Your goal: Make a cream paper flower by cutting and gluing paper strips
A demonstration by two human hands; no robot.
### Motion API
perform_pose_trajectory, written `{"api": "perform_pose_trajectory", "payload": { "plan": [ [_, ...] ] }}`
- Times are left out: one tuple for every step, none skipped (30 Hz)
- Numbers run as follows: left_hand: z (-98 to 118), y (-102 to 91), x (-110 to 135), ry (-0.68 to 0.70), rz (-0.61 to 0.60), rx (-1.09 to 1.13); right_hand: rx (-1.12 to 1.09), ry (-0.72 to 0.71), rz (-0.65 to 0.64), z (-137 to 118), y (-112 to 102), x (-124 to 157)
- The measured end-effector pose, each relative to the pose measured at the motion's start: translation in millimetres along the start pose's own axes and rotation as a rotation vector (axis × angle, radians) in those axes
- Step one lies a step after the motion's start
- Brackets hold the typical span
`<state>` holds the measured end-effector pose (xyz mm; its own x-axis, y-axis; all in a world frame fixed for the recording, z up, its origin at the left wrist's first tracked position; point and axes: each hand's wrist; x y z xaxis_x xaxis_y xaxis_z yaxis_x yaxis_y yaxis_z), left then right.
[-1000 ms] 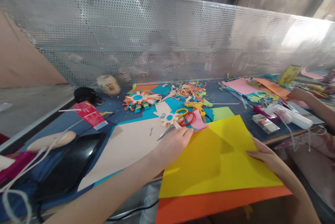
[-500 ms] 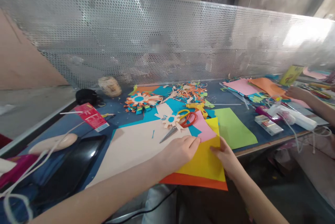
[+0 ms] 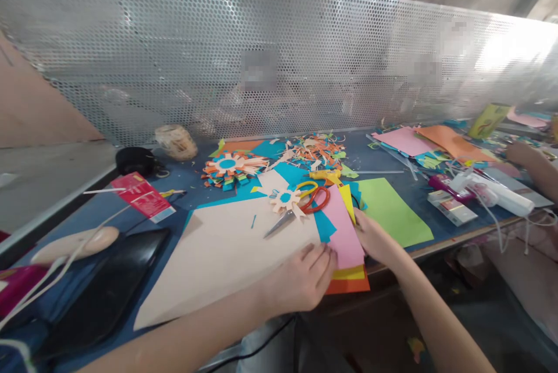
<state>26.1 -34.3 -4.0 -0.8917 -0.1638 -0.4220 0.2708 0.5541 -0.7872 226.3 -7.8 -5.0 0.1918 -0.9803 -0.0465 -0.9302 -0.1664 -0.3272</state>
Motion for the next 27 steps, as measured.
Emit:
{"api": "perform_pose_trajectory", "payload": {
  "plan": [
    [3.4,3.1,2.8,0.001,-0.008,0.013,0.17,0.103,-0.015,-4.1,-9.3,-1.0],
    [6.7,5.9,5.0,-0.006,-0.018,0.026,0.363,0.199,0.008,-9.5,-18.0,-4.3],
    [9.5,8.0,6.4,-0.022,-0.037,0.037,0.581,0.26,0.042,-15.8,-25.4,-10.4],
    [12.0,9.3,6.8,-0.041,-0.058,0.042,0.82,0.276,0.091,-22.7,-30.7,-19.5],
    [13.9,9.7,6.4,-0.057,-0.079,0.042,0.907,0.275,0.129,-29.5,-33.8,-31.2],
    [15.3,9.5,5.2,-0.063,-0.105,0.037,0.953,0.278,0.144,-35.6,-34.7,-45.0],
    [16.1,8.5,3.7,-0.057,-0.128,0.029,0.992,0.291,0.142,-40.6,-33.5,-59.9],
    [16.4,7.2,2.0,-0.043,-0.149,0.02,1.019,0.315,0.113,-44.1,-30.9,-75.1],
    [16.3,5.7,0.5,-0.028,-0.17,0.014,1.041,0.338,0.081,-46.2,-27.4,-89.3],
    [16.0,4.2,-0.6,-0.014,-0.193,0.01,1.059,0.36,0.054,-46.9,-23.6,-101.8],
    [15.6,2.8,-1.0,-0.005,-0.212,0.006,1.073,0.382,0.028,-46.6,-20.2,-111.9],
    [15.1,1.7,-0.7,-0.002,-0.227,0.003,1.082,0.397,0.008,-45.4,-17.4,-119.4],
    [14.8,1.0,0.2,-0.003,-0.239,-0.001,1.089,0.404,-0.01,-43.6,-15.5,-124.3],
    [14.6,0.7,1.6,-0.005,-0.248,-0.005,1.094,0.402,-0.024,-41.5,-14.6,-126.9],
    [14.8,0.6,3.4,-0.008,-0.249,-0.009,1.098,0.391,-0.034,-39.1,-14.7,-127.9],
    [15.3,0.6,5.1,-0.01,-0.247,-0.012,1.102,0.376,-0.042,-36.8,-15.6,-128.0],
    [16.0,0.6,6.7,-0.013,-0.244,-0.015,1.105,0.359,-0.048,-34.5,-17.3,-127.8],
    [17.1,0.5,7.8,-0.014,-0.238,-0.019,1.104,0.346,-0.053,-32.5,-19.6,-127.8],
    [18.3,0.2,8.5,-0.013,-0.23,-0.028,1.1,0.34,-0.059,-30.9,-22.4,-128.4],
    [19.7,-0.4,8.6,-0.009,-0.223,-0.037,1.093,0.338,-0.066,-29.6,-25.5,-129.6],
    [21.1,-1.1,8.2,-0.001,-0.219,-0.046,1.083,0.341,-0.074,-28.6,-28.8,-131.5],
    [22.4,-1.9,7.6,0.012,-0.219,-0.053,1.073,0.345,-0.081,-27.9,-32.2,-133.6],
    [23.7,-2.7,6.8,0.026,-0.222,-0.056,1.062,0.346,-0.087,-27.3,-35.5,-135.8],
    [24.9,-3.3,5.9,0.039,-0.226,-0.054,1.052,0.343,-0.09,-26.8,-38.4,-137.8],
    [25.9,-3.7,5.2,0.045,-0.231,-0.049,1.044,0.339,-0.09,-26.2,-40.8,-139.2],
    [26.6,-3.9,4.6,0.043,-0.238,-0.039,1.039,0.333,-0.087,-25.5,-42.3,-140.1],
    [26.8,-4.0,4.2,0.033,-0.243,-0.025,1.037,0.329,-0.083,-24.6,-42.9,-140.3]
  ]
}}
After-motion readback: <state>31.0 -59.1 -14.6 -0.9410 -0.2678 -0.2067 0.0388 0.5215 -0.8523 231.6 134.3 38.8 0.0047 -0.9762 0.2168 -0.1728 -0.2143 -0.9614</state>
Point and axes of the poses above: each hand's wrist, its own x-axis away from the middle knuckle, its own y-axis out of the palm, z = x × y, and after that the axes turned 5 degrees about -z, right-handed
